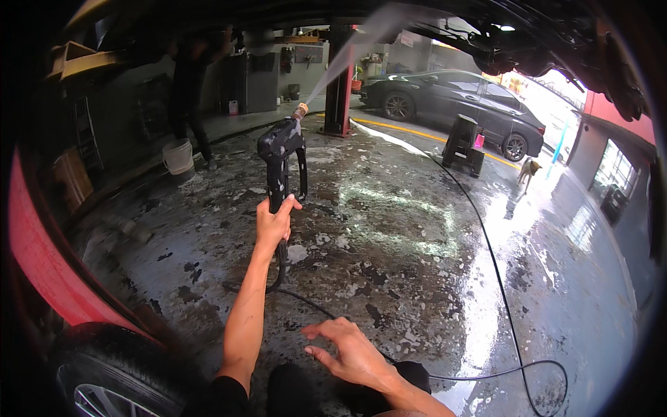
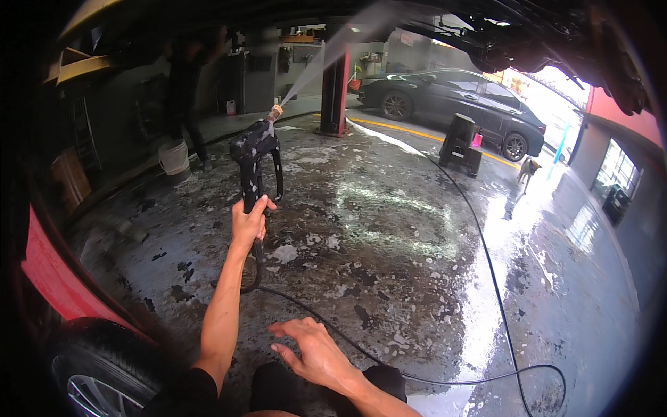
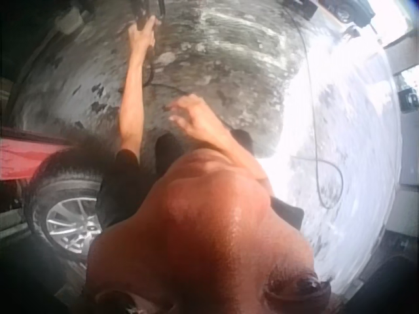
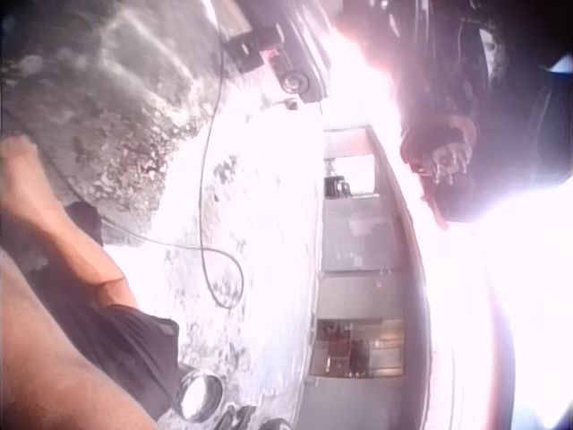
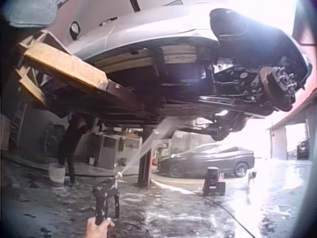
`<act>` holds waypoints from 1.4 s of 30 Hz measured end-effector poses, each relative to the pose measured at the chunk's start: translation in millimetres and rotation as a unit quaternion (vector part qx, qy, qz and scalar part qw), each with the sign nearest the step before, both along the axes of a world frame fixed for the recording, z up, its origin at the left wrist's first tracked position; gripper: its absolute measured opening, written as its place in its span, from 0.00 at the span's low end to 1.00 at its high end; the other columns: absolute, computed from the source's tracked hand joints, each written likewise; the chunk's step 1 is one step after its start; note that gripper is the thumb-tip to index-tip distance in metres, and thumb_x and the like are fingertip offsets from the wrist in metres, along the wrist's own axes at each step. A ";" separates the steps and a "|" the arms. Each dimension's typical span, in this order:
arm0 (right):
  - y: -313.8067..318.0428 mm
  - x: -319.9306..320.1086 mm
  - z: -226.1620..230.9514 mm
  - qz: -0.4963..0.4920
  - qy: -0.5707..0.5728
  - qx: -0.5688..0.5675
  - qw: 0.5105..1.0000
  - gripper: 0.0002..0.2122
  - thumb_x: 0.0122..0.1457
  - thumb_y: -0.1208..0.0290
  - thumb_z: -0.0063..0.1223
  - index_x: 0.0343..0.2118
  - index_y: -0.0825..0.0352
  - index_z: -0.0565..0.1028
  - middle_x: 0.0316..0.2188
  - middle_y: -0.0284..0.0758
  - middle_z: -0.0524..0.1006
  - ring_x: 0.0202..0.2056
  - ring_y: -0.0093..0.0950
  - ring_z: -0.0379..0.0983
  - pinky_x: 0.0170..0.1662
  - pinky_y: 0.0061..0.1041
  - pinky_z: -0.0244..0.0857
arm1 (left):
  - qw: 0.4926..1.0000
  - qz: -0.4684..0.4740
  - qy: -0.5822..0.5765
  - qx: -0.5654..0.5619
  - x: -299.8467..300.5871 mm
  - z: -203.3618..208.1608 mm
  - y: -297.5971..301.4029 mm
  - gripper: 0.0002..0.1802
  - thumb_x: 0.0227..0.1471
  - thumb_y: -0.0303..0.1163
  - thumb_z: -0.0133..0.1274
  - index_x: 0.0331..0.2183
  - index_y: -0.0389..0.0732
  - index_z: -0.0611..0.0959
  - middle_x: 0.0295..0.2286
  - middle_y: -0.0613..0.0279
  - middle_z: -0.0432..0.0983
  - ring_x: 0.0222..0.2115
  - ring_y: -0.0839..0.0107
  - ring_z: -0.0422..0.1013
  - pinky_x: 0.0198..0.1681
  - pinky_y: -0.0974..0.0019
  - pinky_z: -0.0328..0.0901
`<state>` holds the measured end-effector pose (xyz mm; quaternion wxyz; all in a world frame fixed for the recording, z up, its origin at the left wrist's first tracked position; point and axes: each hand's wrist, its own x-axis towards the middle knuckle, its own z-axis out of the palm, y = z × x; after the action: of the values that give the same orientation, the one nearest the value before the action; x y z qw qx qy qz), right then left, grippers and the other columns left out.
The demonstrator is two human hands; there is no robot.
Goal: The person uses a pressure washer to clean the underside of a car and the floor of a garage. They then pick up a tire and scrub it with a soapy sponge.
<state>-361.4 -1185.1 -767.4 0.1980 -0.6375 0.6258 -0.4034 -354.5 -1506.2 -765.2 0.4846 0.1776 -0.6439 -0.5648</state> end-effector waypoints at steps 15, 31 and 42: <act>-4.7 11.4 1.1 0.003 0.018 -0.003 1.000 0.14 0.59 0.68 0.64 0.48 0.65 0.80 0.39 0.36 0.82 0.41 0.38 0.73 0.46 0.35 0.68 | 0.994 0.104 0.038 -0.006 60.8 4.1 -44.5 0.20 0.65 0.40 0.54 0.28 0.34 0.82 0.07 0.69 0.62 0.05 0.79 0.57 0.09 0.69 0.53; -4.0 7.4 -7.3 0.000 0.024 -0.031 0.999 0.15 0.60 0.68 0.64 0.49 0.64 0.79 0.39 0.35 0.81 0.41 0.38 0.73 0.48 0.35 0.67 | 0.979 0.174 0.091 0.054 86.5 5.1 -87.9 0.21 0.64 0.42 0.54 0.28 0.33 0.82 0.07 0.69 0.60 0.05 0.78 0.54 0.08 0.68 0.53; -1.7 6.7 -5.0 -0.009 0.022 -0.019 1.000 0.15 0.59 0.68 0.64 0.49 0.64 0.79 0.39 0.34 0.81 0.41 0.37 0.72 0.49 0.35 0.66 | 0.980 0.174 0.072 0.071 49.7 1.0 -106.4 0.19 0.63 0.40 0.57 0.25 0.35 0.82 0.07 0.66 0.63 0.05 0.77 0.59 0.08 0.67 0.54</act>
<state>-354.7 -1186.8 -772.4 0.1686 -0.6439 0.6282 -0.4029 -304.8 -1612.7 -764.2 0.6068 0.2793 -0.5249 -0.5275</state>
